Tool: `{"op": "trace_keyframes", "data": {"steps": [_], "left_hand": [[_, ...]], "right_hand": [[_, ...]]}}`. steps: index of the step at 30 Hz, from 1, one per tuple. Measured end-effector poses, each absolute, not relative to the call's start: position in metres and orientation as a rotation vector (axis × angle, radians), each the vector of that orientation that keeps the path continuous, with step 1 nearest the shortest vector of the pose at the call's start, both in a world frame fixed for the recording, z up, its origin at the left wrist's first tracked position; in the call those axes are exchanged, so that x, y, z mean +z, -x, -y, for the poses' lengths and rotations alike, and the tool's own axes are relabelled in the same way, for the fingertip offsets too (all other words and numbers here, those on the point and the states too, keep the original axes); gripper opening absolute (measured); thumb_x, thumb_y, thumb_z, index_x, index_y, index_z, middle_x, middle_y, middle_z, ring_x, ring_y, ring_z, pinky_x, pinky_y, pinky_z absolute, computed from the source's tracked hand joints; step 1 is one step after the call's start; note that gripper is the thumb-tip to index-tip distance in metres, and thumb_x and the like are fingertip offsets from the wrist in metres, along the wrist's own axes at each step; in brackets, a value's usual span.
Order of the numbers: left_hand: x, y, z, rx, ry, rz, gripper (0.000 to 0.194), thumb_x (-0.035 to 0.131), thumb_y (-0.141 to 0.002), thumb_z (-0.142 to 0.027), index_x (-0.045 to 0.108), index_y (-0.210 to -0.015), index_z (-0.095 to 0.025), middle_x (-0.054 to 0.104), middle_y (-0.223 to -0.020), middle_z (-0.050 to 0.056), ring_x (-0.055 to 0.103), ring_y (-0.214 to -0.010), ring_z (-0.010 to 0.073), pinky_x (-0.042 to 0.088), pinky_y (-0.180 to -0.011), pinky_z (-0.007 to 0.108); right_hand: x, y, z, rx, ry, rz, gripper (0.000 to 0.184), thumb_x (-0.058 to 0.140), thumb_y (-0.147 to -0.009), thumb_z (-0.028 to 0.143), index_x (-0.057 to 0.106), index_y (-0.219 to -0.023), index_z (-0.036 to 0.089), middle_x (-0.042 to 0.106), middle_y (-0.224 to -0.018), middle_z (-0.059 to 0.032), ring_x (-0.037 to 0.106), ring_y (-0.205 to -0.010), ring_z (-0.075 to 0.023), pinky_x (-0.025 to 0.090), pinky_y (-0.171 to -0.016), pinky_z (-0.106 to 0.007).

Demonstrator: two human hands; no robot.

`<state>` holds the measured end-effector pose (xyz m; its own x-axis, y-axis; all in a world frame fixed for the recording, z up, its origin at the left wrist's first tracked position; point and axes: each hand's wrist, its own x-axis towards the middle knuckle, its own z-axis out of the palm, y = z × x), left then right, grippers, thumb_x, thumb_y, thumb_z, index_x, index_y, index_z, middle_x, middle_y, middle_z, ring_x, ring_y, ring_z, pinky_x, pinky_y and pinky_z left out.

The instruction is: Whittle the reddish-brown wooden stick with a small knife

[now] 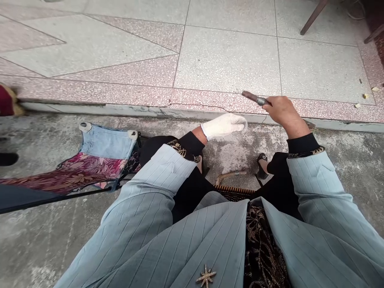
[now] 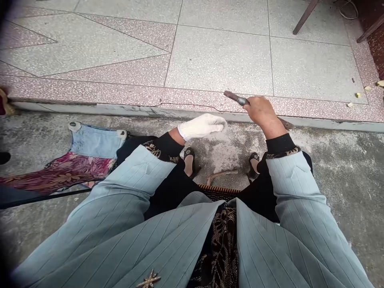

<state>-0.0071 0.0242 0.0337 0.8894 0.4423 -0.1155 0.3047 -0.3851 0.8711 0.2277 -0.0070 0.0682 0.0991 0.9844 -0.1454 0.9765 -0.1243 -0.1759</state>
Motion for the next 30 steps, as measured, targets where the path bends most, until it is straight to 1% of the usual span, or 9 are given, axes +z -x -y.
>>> {"op": "trace_keyframes", "data": {"steps": [4,7,11,13,18,22,26,28,30], "left_hand": [[0.034,0.01,-0.032,0.189,-2.331,-0.781,0.03,0.047,-0.087,-0.031,0.072,-0.096,-0.017,0.069,-0.082,0.002,0.06,-0.076,0.0157,0.039,-0.069,0.026],[0.032,0.01,-0.038,0.172,-2.406,-0.877,0.029,0.048,-0.086,-0.031,0.073,-0.095,-0.018,0.069,-0.081,0.002,0.061,-0.078,0.0171,0.038,-0.067,0.027],[0.025,0.009,-0.041,0.203,-2.265,-0.864,0.025,0.049,-0.086,-0.027,0.071,-0.091,-0.016,0.067,-0.077,0.001,0.059,-0.07,0.0143,0.038,-0.063,0.025],[0.02,0.007,-0.038,0.219,-2.123,-0.819,0.024,0.05,-0.087,-0.027,0.07,-0.093,-0.015,0.067,-0.077,0.002,0.056,-0.065,0.0123,0.038,-0.061,0.024],[0.022,0.005,-0.021,0.151,-1.811,-0.542,0.026,0.05,-0.091,-0.035,0.066,-0.093,-0.015,0.064,-0.079,0.002,0.05,-0.056,0.0074,0.038,-0.055,0.02],[0.034,0.006,-0.016,0.094,-1.911,-0.483,0.022,0.052,-0.089,-0.033,0.065,-0.086,-0.016,0.059,-0.07,-0.001,0.047,-0.053,0.0066,0.036,-0.053,0.019],[0.04,0.013,-0.023,0.095,-1.837,-0.514,0.02,0.055,-0.086,-0.032,0.065,-0.083,-0.015,0.061,-0.072,0.0,0.05,-0.056,0.0067,0.038,-0.055,0.019],[0.039,0.018,-0.028,0.134,-1.704,-0.491,0.019,0.058,-0.085,-0.032,0.063,-0.081,-0.013,0.063,-0.075,0.002,0.052,-0.057,0.007,0.04,-0.055,0.02],[0.037,0.023,-0.034,0.196,-1.59,-0.485,0.019,0.058,-0.085,-0.03,0.062,-0.078,-0.013,0.064,-0.076,0.004,0.05,-0.054,0.0062,0.039,-0.054,0.021]], "right_hand": [[0.068,-0.222,0.011,0.713,2.379,2.479,0.023,0.063,-0.084,0.03,0.077,-0.089,0.013,0.072,-0.085,-0.0138,0.06,-0.072,-0.0213,0.04,-0.064,-0.032],[0.073,-0.217,0.018,1.198,2.074,2.705,0.021,0.07,-0.079,0.038,0.078,-0.08,0.018,0.07,-0.07,-0.0063,0.056,-0.06,-0.0167,0.039,-0.059,-0.031],[0.089,-0.22,0.028,1.704,1.417,2.543,0.031,0.071,-0.079,0.046,0.079,-0.099,0.023,0.072,-0.078,-0.0015,0.058,-0.069,-0.0148,0.044,-0.064,-0.028],[0.097,-0.227,0.03,1.674,1.34,2.303,0.036,0.068,-0.082,0.047,0.076,-0.106,0.022,0.071,-0.083,-0.0016,0.059,-0.073,-0.0141,0.045,-0.067,-0.027],[0.093,-0.238,0.025,1.105,1.619,1.709,0.037,0.056,-0.093,0.047,0.072,-0.098,0.013,0.066,-0.081,-0.007,0.054,-0.066,-0.013,0.045,-0.065,-0.028],[0.079,-0.239,0.013,0.752,1.986,1.724,0.037,0.055,-0.093,0.042,0.072,-0.098,0.01,0.066,-0.081,-0.0105,0.057,-0.07,-0.0172,0.045,-0.068,-0.032],[0.072,-0.239,0.007,0.378,2.303,1.949,0.035,0.053,-0.092,0.034,0.075,-0.107,0.01,0.07,-0.092,-0.015,0.061,-0.082,-0.0246,0.043,-0.073,-0.036],[0.072,-0.239,0.007,0.455,2.396,2.148,0.032,0.053,-0.091,0.03,0.077,-0.103,0.012,0.071,-0.092,-0.015,0.061,-0.079,-0.0238,0.042,-0.069,-0.035],[0.075,-0.238,0.011,0.785,2.394,2.377,0.026,0.057,-0.087,0.028,0.079,-0.094,0.015,0.071,-0.085,-0.0114,0.059,-0.071,-0.0203,0.04,-0.064,-0.032]]}}
